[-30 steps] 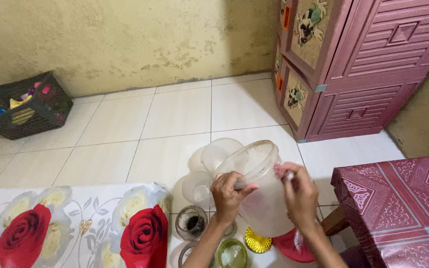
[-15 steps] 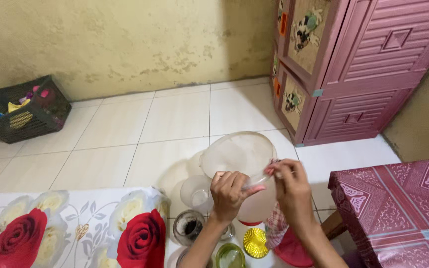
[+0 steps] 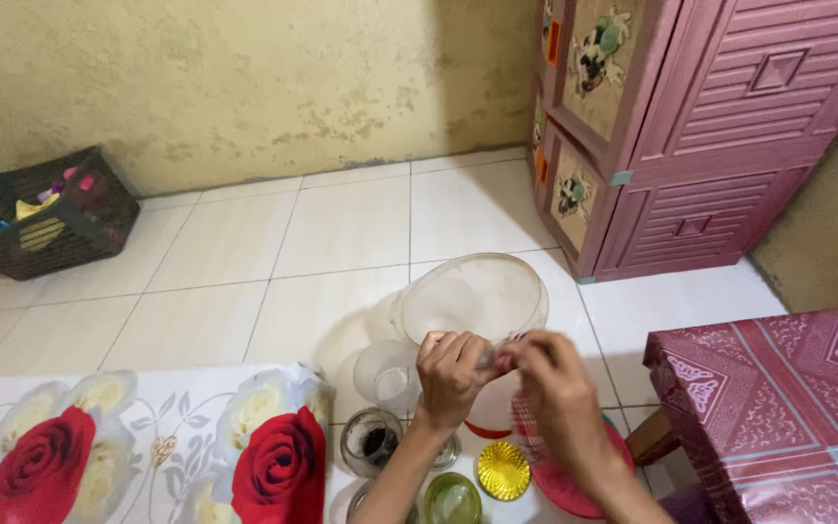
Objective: The person sits on the floor and wipes plastic containers and lids with a checkered cloth, turning each container to clean its sides and rim, then sets the wiped containers down with the other dishes.
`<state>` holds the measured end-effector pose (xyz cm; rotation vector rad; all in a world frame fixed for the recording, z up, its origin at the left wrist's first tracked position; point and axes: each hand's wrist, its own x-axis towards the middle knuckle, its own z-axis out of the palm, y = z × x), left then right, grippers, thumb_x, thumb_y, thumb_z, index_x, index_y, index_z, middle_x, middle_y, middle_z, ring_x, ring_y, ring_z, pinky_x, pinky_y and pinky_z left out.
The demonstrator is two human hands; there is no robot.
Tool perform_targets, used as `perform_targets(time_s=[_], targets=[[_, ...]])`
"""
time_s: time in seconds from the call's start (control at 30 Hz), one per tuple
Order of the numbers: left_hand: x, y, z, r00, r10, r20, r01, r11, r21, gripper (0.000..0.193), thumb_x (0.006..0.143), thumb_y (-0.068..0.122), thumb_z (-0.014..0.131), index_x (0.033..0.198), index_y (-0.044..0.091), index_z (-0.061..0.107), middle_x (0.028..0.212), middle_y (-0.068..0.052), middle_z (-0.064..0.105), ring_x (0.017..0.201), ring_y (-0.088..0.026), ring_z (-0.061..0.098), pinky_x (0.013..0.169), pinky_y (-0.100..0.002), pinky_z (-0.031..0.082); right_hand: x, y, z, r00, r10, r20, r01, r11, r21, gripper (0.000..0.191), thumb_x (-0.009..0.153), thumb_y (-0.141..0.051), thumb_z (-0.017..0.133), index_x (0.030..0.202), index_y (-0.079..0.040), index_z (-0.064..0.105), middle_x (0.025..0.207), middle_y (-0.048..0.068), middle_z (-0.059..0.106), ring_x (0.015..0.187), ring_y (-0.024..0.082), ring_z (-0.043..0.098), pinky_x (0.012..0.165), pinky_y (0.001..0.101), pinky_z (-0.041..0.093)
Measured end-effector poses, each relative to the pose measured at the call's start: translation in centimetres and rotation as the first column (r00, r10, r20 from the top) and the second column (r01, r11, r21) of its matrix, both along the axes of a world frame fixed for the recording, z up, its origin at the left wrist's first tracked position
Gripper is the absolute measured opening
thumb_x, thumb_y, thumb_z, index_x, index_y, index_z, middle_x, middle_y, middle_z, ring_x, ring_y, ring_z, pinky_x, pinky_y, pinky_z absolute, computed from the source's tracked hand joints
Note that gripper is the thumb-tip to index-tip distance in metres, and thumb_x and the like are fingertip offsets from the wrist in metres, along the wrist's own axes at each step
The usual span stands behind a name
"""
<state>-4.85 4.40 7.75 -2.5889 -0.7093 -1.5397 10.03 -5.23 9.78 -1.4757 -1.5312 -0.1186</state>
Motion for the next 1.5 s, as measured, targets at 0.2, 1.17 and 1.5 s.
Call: perform_targets(time_s=[0.2,1.17,1.5], targets=[[0.3,0.3,0.0,0.997,0.031,0.075,-0.031,0.999,-0.006,0.048,0.079,0.052,0.080,0.077,0.010,0.058,0.072,-0.002,0.059,0.071,-0.022,0.061,0.072,-0.038,0.045,-0.4,0.6,0.2,0.998,-0.068,-0.009,0.068,0.993,0.098,0.022,0.093,0.006,0.067,0.112,-0.002,0.069,0.116,0.015,0.064,0.098,0.022,0.070,0.077,0.0299,0.061],[-1.7,2.1,-1.9,0.952,-0.111,0.286,0.216,0.905,-0.367,0.054,0.080,0.051,0.083,0.069,0.008,0.052,0.063,-0.002,0.049,0.065,-0.021,0.048,0.068,-0.037,0.042,3.1,0.6,-1.3,0.999,-0.013,-0.036,0.016,0.995,0.094,0.042,0.087,0.009,0.065,0.123,-0.010,0.072,0.126,0.012,0.066,0.105,0.025,0.071,0.086,0.0272,0.064],[-2.0,4.1,-4.0,0.919,-0.107,0.378,0.306,0.799,-0.517,0.048,0.093,0.033,0.072,0.064,0.004,0.046,0.065,-0.001,0.033,0.072,-0.017,0.035,0.074,-0.032,0.035,3.7,1.2,-5.1,0.981,0.054,-0.187,-0.082,0.986,-0.146,0.041,0.089,0.010,0.060,0.121,-0.011,0.074,0.132,0.014,0.063,0.088,0.018,0.077,0.057,0.0222,0.060]])
